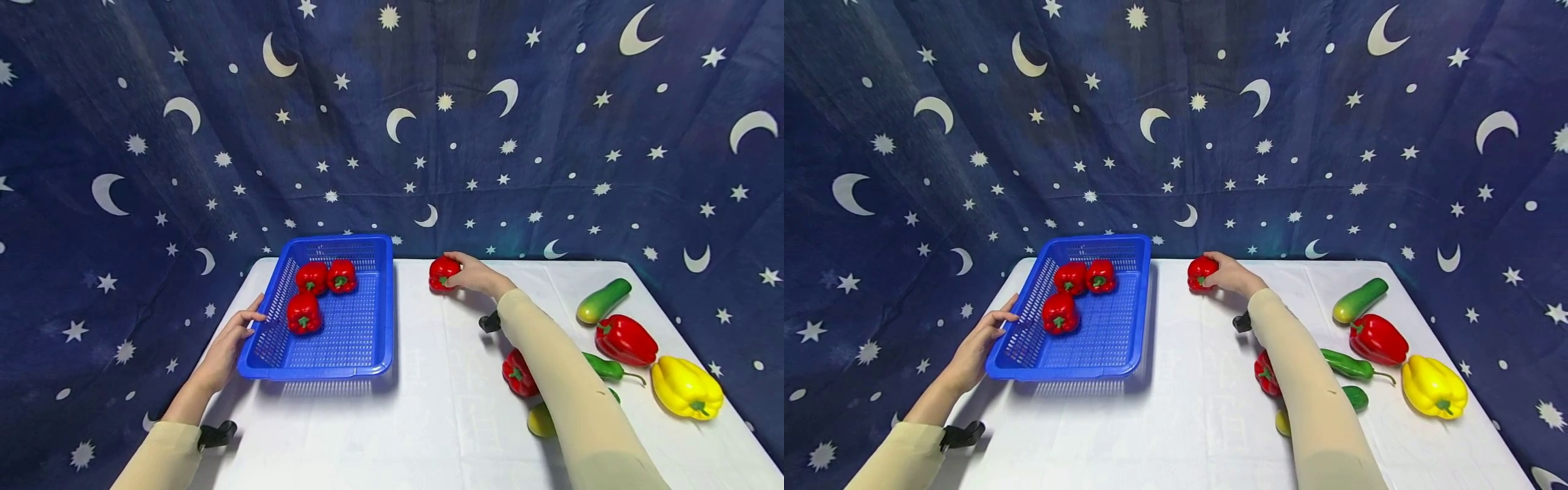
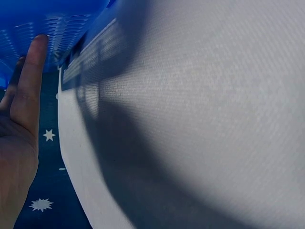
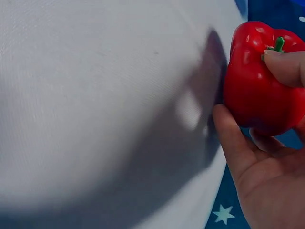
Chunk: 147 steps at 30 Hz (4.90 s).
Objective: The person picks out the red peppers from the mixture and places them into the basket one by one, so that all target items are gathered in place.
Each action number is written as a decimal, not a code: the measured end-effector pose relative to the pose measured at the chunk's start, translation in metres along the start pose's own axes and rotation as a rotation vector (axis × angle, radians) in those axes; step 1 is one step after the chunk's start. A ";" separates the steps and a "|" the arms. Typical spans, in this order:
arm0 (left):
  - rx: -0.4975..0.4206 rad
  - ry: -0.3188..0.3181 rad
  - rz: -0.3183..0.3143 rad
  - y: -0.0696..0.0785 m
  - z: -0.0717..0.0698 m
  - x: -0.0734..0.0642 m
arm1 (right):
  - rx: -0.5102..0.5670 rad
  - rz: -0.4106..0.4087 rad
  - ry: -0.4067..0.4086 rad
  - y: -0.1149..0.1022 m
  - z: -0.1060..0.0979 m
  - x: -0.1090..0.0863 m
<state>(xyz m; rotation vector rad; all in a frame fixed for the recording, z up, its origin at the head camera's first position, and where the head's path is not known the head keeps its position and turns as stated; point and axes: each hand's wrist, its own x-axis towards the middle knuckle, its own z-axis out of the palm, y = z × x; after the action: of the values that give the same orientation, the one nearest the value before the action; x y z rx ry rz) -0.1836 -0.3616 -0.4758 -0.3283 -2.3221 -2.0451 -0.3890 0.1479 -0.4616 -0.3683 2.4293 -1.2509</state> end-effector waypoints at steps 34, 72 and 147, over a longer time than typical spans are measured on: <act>0.016 0.003 -0.023 0.002 -0.001 0.000 | 0.190 -0.211 -0.093 -0.090 0.001 -0.020; 0.064 0.002 -0.043 -0.001 -0.002 0.000 | 0.185 -0.243 -0.323 -0.191 0.098 0.013; 0.056 0.038 -0.058 0.001 -0.003 0.002 | 0.055 0.171 -0.554 -0.183 0.150 0.031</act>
<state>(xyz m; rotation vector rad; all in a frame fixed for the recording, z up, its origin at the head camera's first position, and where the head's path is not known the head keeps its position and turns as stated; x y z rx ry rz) -0.1861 -0.3639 -0.4737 -0.2198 -2.3889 -1.9877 -0.3393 -0.0763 -0.3978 -0.4164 1.9079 -0.9794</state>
